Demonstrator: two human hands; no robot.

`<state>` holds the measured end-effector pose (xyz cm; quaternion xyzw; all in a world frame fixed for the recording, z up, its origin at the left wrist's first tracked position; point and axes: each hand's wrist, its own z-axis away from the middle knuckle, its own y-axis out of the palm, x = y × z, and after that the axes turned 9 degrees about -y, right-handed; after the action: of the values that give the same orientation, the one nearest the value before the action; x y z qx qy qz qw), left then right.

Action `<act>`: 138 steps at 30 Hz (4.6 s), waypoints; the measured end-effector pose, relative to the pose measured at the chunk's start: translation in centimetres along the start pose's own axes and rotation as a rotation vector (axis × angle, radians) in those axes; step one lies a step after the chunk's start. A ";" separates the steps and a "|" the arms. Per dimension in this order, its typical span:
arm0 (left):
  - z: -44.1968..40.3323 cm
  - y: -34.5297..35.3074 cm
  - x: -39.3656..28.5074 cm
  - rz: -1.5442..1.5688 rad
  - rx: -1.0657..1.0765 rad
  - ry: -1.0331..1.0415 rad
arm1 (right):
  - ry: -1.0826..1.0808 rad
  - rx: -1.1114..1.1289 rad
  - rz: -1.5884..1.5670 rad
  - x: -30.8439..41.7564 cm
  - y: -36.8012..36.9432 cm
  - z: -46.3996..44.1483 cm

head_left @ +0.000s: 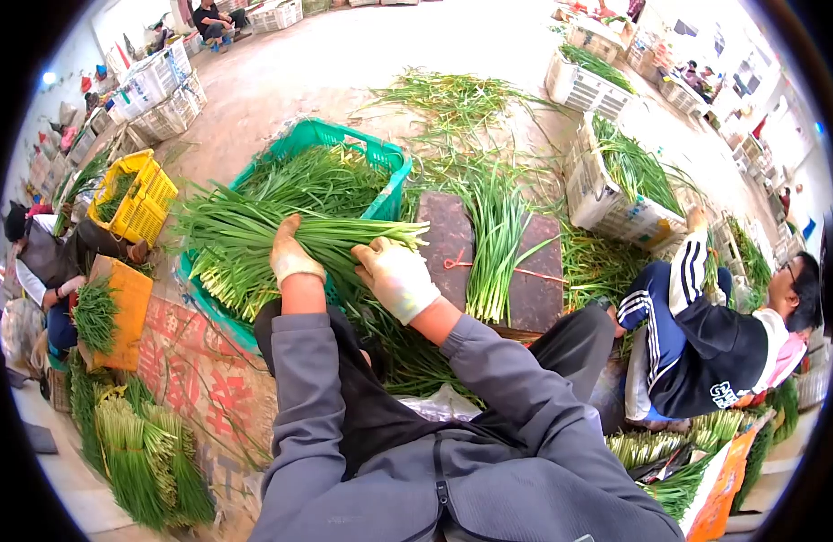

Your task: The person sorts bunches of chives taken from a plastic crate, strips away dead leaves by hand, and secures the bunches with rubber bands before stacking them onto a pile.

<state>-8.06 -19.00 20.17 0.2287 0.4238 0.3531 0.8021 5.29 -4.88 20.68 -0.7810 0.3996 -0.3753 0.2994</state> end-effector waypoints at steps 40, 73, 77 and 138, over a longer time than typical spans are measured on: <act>1.0 1.1 -1.5 0.074 0.157 -0.028 | 0.278 0.855 -0.207 -4.6 0.6 15.4; 1.3 0.5 0.6 -0.051 0.192 -0.003 | 0.258 -0.210 -0.052 -2.8 -3.6 4.6; 2.2 0.9 0.1 -0.068 0.192 0.000 | 0.220 -0.251 -0.288 -3.8 -3.4 5.1; 5.7 0.1 -2.4 0.460 1.312 -0.071 | 0.691 -0.274 -1.262 0.7 -8.2 8.1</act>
<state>-4.29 -21.15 24.54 0.7617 0.4639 0.1772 0.4163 15.57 -0.02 22.87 -0.7301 -0.0113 -0.6478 -0.2171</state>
